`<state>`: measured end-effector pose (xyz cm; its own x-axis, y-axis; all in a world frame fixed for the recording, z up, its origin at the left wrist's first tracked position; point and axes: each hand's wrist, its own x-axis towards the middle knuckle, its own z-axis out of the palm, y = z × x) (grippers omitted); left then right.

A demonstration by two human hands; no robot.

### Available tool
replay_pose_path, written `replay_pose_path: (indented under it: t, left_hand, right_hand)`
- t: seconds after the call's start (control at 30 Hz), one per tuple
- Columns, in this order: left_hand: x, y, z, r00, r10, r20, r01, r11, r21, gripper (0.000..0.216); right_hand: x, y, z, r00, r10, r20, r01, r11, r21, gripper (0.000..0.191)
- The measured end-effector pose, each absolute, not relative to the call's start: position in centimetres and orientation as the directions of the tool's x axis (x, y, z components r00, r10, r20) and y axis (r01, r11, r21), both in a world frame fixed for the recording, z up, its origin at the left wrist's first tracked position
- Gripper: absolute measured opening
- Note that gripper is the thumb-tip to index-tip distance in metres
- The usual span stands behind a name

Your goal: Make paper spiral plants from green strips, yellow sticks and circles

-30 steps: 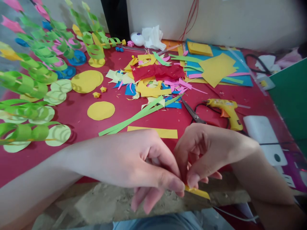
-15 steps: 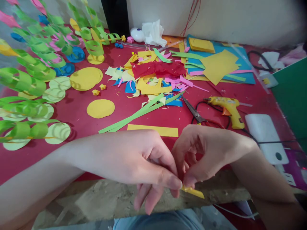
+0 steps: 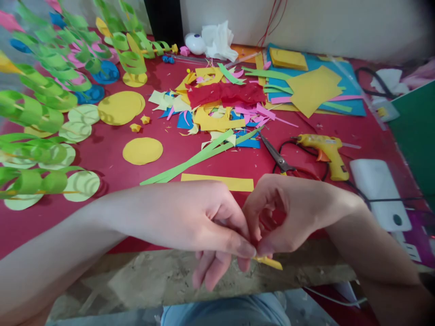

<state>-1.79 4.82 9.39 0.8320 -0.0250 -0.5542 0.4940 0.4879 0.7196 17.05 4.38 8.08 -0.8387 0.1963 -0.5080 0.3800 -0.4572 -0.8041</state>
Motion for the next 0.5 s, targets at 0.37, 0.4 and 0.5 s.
replay_pose_path:
  t: [0.37,0.4,0.5]
  left_hand:
    - [-1.78,4.71,9.13,0.836,-0.028,-0.549,0.497,0.465,0.733,0.019]
    - [-1.79,4.71,9.24,0.835,-0.021,-0.55,0.497,0.456,0.738,0.02]
    - [-1.83,4.7,9.61,0.834,0.009,-0.552,0.494,0.435,0.753,0.023]
  right_hand:
    - [17.0,4.2,7.89,-0.834,0.214,-0.509,0.391,-0.423,-0.818,0.012]
    - [16.99,4.26,7.88,-0.838,0.2,-0.508,0.39,-0.434,-0.812,0.012]
    - [16.99,4.59,7.82,-0.852,0.121,-0.509,0.398,-0.483,-0.78,0.013]
